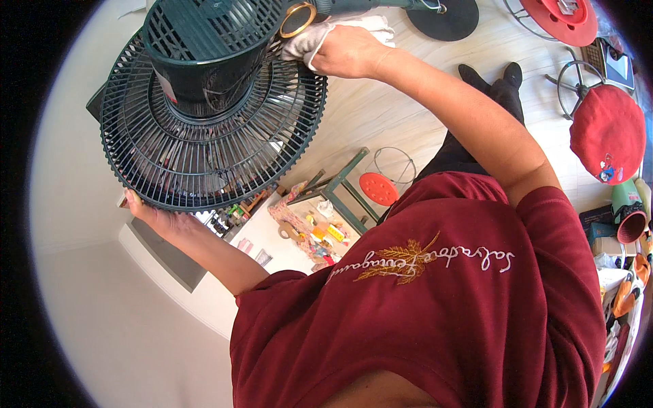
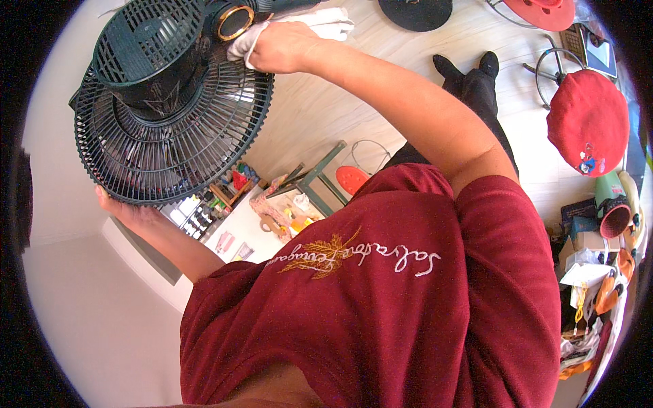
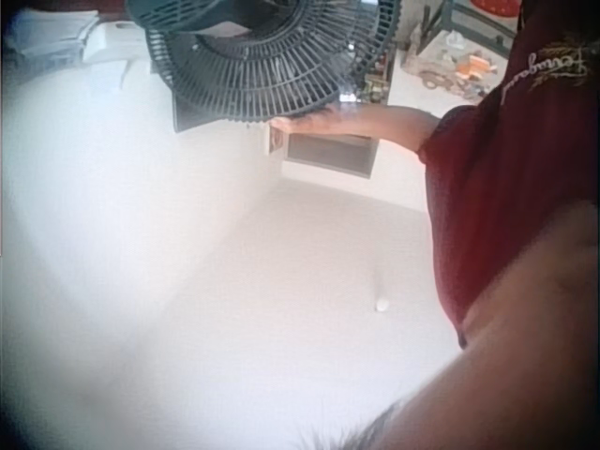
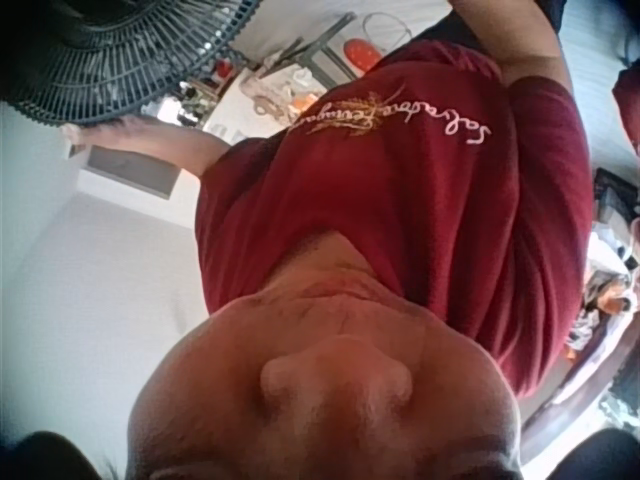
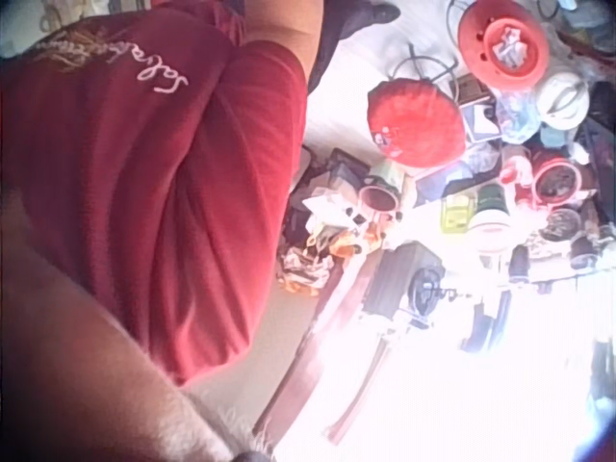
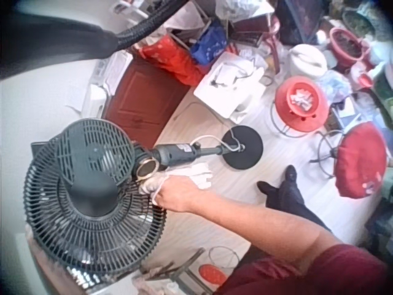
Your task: The person washes a cloth in a basin of water and then uses the cloth to wipe the motor housing and the front and back grilles of a portable electric fan.
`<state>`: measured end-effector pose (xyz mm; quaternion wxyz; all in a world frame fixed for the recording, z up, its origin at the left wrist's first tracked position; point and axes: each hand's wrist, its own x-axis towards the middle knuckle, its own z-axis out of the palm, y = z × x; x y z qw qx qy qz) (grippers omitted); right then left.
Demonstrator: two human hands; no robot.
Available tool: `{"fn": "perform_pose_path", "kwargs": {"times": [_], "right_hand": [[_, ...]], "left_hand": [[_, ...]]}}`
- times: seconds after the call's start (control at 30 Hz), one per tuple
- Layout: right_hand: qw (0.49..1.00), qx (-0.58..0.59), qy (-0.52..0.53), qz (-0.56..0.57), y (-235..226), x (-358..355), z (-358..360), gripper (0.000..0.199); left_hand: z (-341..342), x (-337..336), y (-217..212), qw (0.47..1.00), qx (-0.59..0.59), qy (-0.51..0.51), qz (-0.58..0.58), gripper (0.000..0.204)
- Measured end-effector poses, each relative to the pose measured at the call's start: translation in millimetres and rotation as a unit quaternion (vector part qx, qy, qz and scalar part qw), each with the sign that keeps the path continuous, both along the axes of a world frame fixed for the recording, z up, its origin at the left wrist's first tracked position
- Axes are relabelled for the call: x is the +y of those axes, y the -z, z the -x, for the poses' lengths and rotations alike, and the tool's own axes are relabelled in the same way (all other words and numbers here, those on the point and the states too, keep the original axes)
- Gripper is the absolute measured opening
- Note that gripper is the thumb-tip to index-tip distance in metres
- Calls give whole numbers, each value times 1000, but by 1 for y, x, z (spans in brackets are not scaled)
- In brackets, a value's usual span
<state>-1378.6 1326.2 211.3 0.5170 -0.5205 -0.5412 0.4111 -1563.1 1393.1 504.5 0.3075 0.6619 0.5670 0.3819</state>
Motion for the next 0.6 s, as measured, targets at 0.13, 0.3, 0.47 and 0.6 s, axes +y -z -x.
{"fn": "perform_pose_path", "kwargs": {"times": [0.13,0.3,0.47,0.6], "right_hand": [[996,77,-17,31,-14,16,13,34],[985,164,-17,-57,8,23,16,34],[1000,-28,2,5,-2,9,6,33],[994,103,-14,-29,-17,17,8,29]], "left_hand": [[-25,-18,11,999,31,-11,-32,52],[-16,-11,8,998,34,-11,-43,54],[-2,0,5,997,55,-21,-49,52],[-6,-1,6,997,46,-13,-56,55]]}}
